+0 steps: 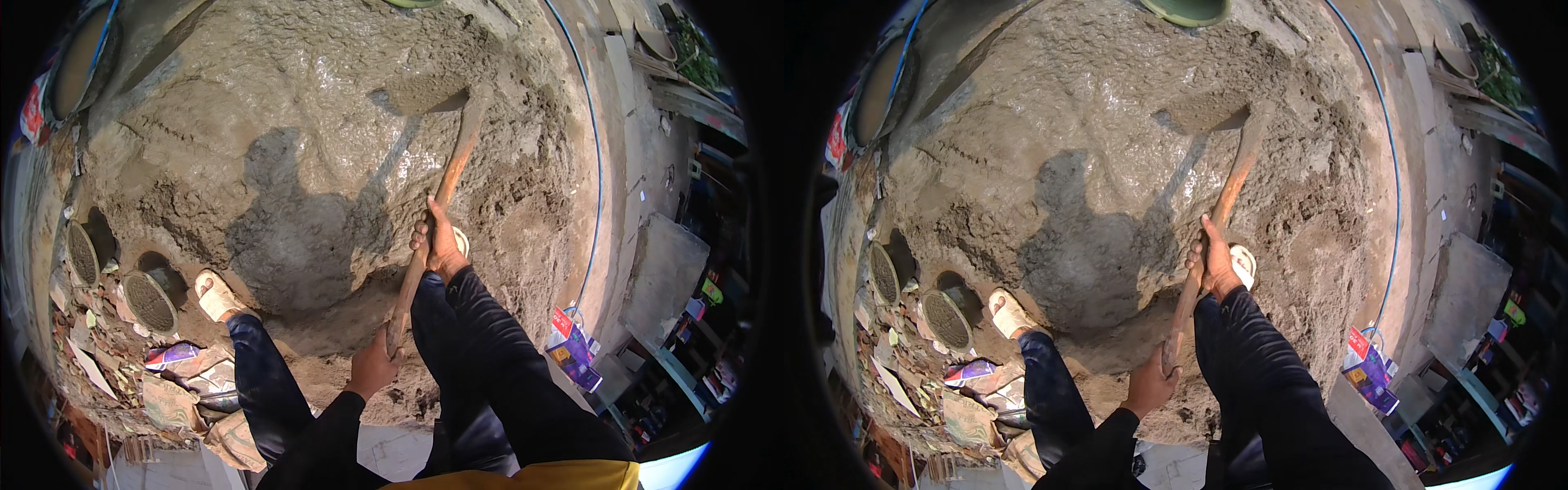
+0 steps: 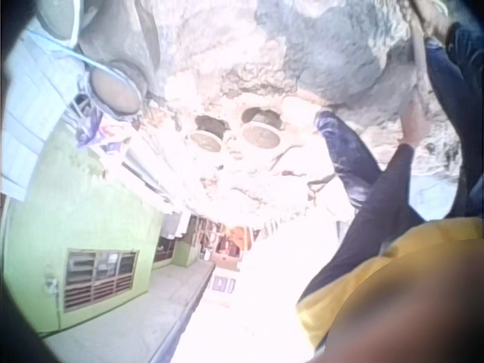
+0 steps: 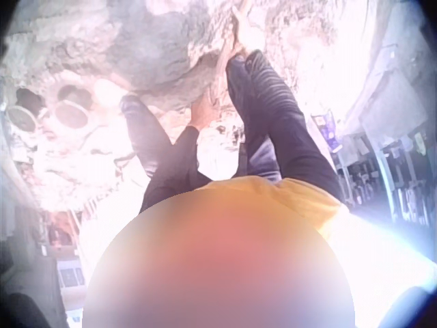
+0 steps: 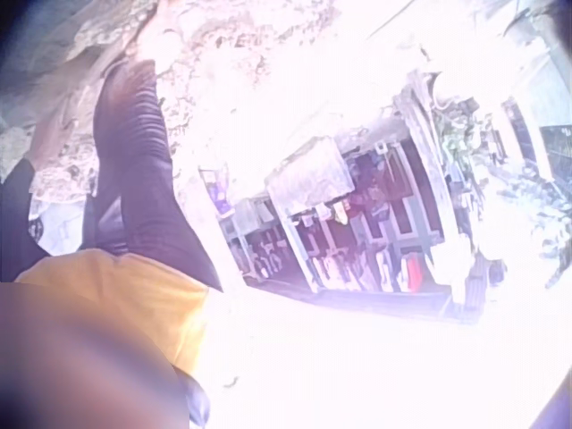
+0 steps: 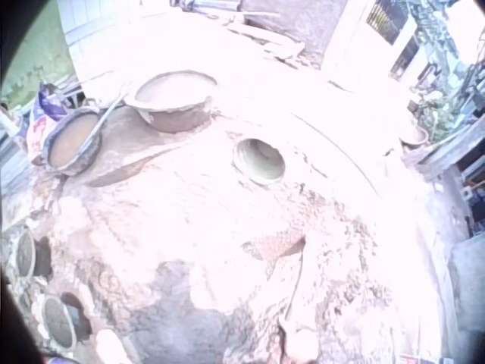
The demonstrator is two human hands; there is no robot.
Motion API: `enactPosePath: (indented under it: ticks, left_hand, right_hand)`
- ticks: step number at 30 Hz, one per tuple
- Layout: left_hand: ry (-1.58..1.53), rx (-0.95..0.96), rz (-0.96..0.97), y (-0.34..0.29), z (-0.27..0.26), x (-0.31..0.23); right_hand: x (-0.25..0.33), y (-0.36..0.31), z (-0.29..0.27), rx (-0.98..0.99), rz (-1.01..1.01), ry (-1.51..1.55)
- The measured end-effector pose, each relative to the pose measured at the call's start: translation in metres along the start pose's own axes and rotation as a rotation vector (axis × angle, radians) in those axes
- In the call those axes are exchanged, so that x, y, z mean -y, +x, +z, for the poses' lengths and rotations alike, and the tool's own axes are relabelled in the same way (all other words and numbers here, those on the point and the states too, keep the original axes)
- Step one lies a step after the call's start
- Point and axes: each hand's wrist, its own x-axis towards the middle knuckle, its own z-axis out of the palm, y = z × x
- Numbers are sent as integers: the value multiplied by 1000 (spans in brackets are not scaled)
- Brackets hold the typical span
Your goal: The person mixes wet concrete with a hoe and fills two metal bowls. They carry the bowls across a debris-strewn construction site and pour the concrete onto a rebar grid. The person repeats the mixing and transport cycle multiple times.
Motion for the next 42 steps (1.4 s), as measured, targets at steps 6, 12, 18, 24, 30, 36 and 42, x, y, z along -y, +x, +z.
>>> enactPosePath:
  ticks: [6,12,18,24,30,36,42]
  left_hand:
    - [422,-267,276,165,-126,-101]
    - [401,-127,113,136,-132,-55]
    - [366,-96,-197,6,-92,15]
    - [356,-144,-194,-73,-71,30]
    - [453,-121,129,94,-64,-71]
    - [300,-19,186,175,-49,-135]
    - [229,95,-74,39,-79,-53]
  right_hand:
    - [160,120,23,-190,-348,59]
    - [79,145,37,-287,-245,-89]
    - [-69,62,67,-210,152,-35]
    - [-115,-22,63,-174,229,91]
    - [79,52,-21,-249,-170,149]
    - [178,97,-63,-497,-301,-188]
    - [-5,56,-9,-535,-46,-244]
